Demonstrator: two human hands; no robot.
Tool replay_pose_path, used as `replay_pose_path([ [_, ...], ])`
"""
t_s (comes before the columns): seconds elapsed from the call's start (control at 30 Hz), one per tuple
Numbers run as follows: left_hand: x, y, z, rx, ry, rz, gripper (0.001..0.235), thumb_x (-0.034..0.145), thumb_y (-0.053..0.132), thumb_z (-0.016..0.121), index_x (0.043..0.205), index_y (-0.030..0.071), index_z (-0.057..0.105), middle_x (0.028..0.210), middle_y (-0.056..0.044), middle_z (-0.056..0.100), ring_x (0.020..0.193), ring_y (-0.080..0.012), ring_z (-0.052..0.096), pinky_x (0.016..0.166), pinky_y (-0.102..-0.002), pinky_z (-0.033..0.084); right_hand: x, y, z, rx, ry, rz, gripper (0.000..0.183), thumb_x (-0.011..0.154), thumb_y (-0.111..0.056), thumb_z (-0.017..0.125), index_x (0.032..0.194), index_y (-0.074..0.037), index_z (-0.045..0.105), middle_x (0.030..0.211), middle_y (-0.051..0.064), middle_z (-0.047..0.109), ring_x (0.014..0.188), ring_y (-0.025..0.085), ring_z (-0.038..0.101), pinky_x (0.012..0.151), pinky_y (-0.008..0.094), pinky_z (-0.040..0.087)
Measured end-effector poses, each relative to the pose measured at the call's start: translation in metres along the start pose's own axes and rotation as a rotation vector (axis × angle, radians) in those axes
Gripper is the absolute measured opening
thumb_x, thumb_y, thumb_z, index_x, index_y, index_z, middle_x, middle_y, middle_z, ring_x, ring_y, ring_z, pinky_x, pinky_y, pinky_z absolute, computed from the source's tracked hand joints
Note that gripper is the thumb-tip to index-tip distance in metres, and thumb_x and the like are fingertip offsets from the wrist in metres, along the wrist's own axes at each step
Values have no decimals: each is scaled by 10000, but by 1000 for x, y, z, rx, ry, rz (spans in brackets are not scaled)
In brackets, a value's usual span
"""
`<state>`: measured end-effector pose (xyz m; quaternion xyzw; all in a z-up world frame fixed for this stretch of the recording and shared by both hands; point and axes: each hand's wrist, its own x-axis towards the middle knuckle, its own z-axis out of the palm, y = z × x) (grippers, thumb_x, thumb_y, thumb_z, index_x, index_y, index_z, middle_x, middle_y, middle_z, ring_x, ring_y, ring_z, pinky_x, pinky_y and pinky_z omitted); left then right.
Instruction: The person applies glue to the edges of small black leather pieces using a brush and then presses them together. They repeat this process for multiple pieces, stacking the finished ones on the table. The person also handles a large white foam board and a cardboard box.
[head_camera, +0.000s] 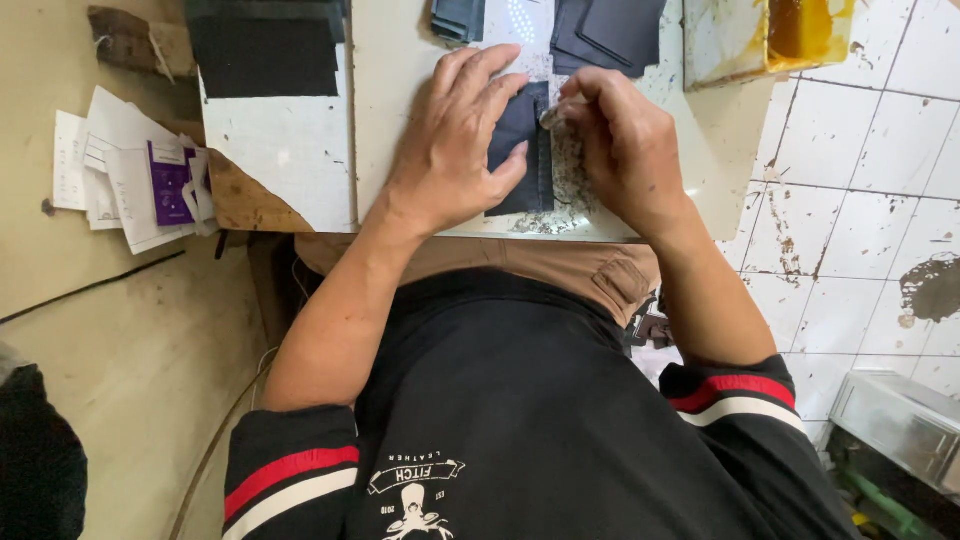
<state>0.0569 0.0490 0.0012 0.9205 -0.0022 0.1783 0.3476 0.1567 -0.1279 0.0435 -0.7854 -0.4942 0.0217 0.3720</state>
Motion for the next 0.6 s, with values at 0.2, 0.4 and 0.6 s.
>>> replay_pose_path([
  [0.2, -1, -3, 4, 31, 10, 20, 489, 827, 147, 818, 1260, 2, 645, 1414, -127, 521, 1323, -312, 445, 1143, -458, 398, -30, -10, -8, 26, -122, 24, 178, 963, 151, 655, 1126, 89, 620, 1068, 176, 687, 841, 277, 632, 758, 364, 511],
  [0.4, 0, -3, 4, 23, 23, 25, 496, 807, 132, 832, 1252, 3, 653, 1391, -121, 535, 1304, -297, 461, 1137, -453, 397, -45, -17, -21, 105, -217, 40, 137, 931, 96, 681, 1055, 57, 637, 1020, 158, 677, 986, 311, 631, 908, 400, 505],
  [0.6, 2, -5, 11, 56, -11, -22, 468, 786, 145, 814, 1201, 55, 617, 1394, -119, 524, 1316, -303, 458, 1144, -509, 393, -69, -6, -15, 506, 116, 313, 123, 1099, -14, 553, 1203, 36, 511, 1163, 164, 625, 1052, 206, 610, 1000, 294, 499],
])
